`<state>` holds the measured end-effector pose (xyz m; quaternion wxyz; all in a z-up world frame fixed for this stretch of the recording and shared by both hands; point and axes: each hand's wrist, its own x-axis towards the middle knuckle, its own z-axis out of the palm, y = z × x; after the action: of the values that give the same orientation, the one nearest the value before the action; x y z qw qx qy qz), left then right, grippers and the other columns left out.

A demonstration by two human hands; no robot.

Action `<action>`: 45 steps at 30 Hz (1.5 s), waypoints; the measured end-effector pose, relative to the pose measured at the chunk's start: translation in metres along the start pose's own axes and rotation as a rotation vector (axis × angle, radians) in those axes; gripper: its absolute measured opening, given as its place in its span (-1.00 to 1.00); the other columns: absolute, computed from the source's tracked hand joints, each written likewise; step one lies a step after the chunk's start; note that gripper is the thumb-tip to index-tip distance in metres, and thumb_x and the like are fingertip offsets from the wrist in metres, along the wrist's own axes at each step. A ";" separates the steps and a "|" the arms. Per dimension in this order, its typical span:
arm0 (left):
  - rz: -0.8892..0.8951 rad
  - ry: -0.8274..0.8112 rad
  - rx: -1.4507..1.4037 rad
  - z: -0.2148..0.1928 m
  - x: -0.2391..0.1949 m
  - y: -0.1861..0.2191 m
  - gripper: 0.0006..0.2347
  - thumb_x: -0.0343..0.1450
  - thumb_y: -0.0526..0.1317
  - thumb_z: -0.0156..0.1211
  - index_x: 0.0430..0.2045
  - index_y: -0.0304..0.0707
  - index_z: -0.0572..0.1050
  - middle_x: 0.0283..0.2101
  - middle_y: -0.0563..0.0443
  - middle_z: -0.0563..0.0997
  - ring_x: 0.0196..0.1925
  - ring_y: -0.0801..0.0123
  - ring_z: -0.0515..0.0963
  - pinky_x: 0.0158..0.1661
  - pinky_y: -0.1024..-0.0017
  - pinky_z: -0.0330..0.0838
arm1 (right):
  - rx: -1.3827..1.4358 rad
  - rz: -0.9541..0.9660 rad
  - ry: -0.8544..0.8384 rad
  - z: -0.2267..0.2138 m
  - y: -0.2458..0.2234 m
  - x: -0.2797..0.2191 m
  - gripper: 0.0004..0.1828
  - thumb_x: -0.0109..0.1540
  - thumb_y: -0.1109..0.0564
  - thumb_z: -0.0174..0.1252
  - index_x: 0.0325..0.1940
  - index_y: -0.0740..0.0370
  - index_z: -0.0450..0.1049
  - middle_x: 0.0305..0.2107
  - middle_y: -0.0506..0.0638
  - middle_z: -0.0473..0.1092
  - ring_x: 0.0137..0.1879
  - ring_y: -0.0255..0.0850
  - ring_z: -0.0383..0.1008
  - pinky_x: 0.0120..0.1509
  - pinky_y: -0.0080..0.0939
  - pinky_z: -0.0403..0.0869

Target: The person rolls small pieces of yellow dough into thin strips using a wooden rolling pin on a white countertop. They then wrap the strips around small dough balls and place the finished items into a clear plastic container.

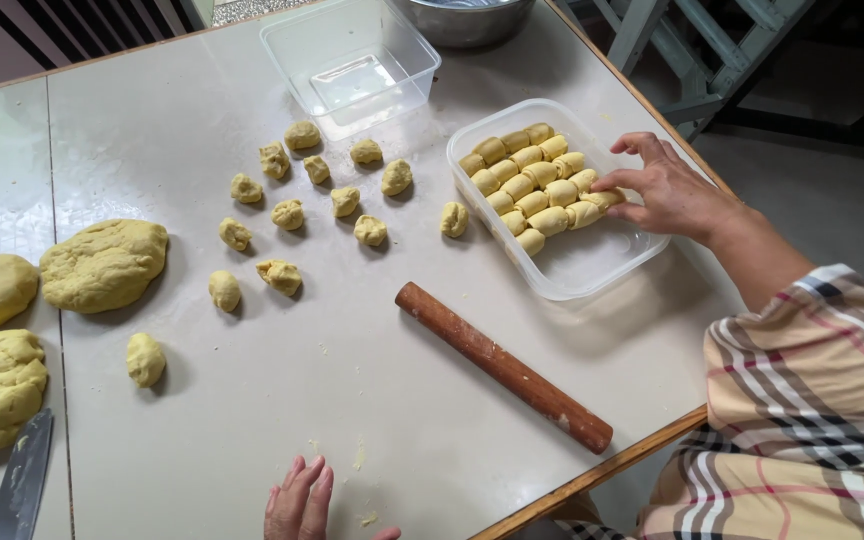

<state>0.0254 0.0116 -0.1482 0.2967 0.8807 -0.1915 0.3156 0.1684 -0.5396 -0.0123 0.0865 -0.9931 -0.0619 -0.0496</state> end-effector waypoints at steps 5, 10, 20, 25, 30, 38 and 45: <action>0.070 -0.021 0.057 0.011 -0.001 -0.012 -0.28 -0.02 0.43 0.20 -0.09 0.03 0.40 0.06 0.15 0.49 0.21 0.16 0.46 0.20 0.07 0.23 | -0.169 -0.016 0.059 -0.017 -0.008 -0.015 -0.52 0.03 0.02 0.28 0.03 -0.05 0.44 0.16 0.04 0.08 0.36 -0.01 0.10 0.31 0.10 0.22; 0.181 -0.101 -0.126 -0.022 0.138 0.101 -0.73 0.27 -0.05 0.26 -0.20 -0.01 0.50 -0.01 0.07 0.53 0.13 0.17 0.52 0.18 0.10 0.28 | -0.337 0.035 -0.021 -0.023 -0.024 -0.006 -0.46 0.00 -0.12 0.28 0.06 -0.13 0.43 0.19 -0.05 0.05 0.38 0.01 0.05 0.27 0.21 0.30; 0.423 -0.552 -0.040 0.188 0.261 0.229 -0.71 0.24 -0.10 0.29 -0.27 -0.20 0.44 -0.25 0.00 0.50 -0.08 0.17 0.39 -0.04 0.18 0.16 | -0.365 -0.026 0.091 -0.018 -0.023 -0.002 -0.73 0.05 -0.11 0.27 -0.22 -0.07 0.51 -0.03 -0.11 0.12 0.32 -0.09 0.17 0.07 -0.08 0.43; 0.435 -0.422 0.104 0.248 0.256 0.234 -0.87 0.25 -0.21 0.16 -0.42 -0.18 0.48 -0.38 0.01 0.49 -0.20 0.18 0.42 -0.17 0.20 0.15 | -0.259 -0.004 0.043 -0.023 -0.013 -0.002 -0.73 0.05 -0.09 0.27 -0.23 -0.06 0.48 -0.06 -0.10 0.14 0.29 -0.05 0.22 0.05 -0.02 0.44; 0.362 -0.472 0.091 0.248 0.257 0.226 -0.92 0.28 -0.21 0.07 -0.47 -0.13 0.49 -0.39 0.04 0.46 -0.13 0.21 0.33 -0.07 0.16 0.07 | -0.053 0.067 -0.123 -0.038 -0.017 0.004 -0.79 0.07 -0.02 0.28 -0.22 -0.06 0.53 0.01 -0.05 0.14 0.32 0.09 0.20 0.17 0.11 0.41; 0.324 -0.517 0.109 0.225 0.272 0.233 -0.74 0.20 -0.03 0.25 -0.39 -0.15 0.48 -0.24 -0.01 0.36 -0.04 0.18 0.26 -0.08 0.20 0.09 | 0.049 0.039 -0.154 -0.033 -0.020 0.014 -0.78 0.11 -0.02 0.25 -0.17 -0.08 0.60 0.16 0.07 0.07 0.36 0.26 0.12 0.29 0.21 0.30; 0.302 -0.605 0.177 0.239 0.276 0.243 -0.73 0.25 0.02 0.22 -0.39 -0.13 0.52 -0.15 -0.01 0.29 0.05 0.18 0.16 -0.03 0.18 0.02 | 0.076 -0.048 0.001 -0.038 -0.006 -0.007 -0.65 0.11 0.03 0.23 -0.01 -0.09 0.55 0.25 0.15 0.01 0.40 0.35 -0.05 0.29 0.30 0.22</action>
<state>0.2043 -0.3661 -0.0148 0.0989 0.9184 -0.3709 0.0958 0.1572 -0.5415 0.0253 0.1229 -0.9873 -0.0874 -0.0499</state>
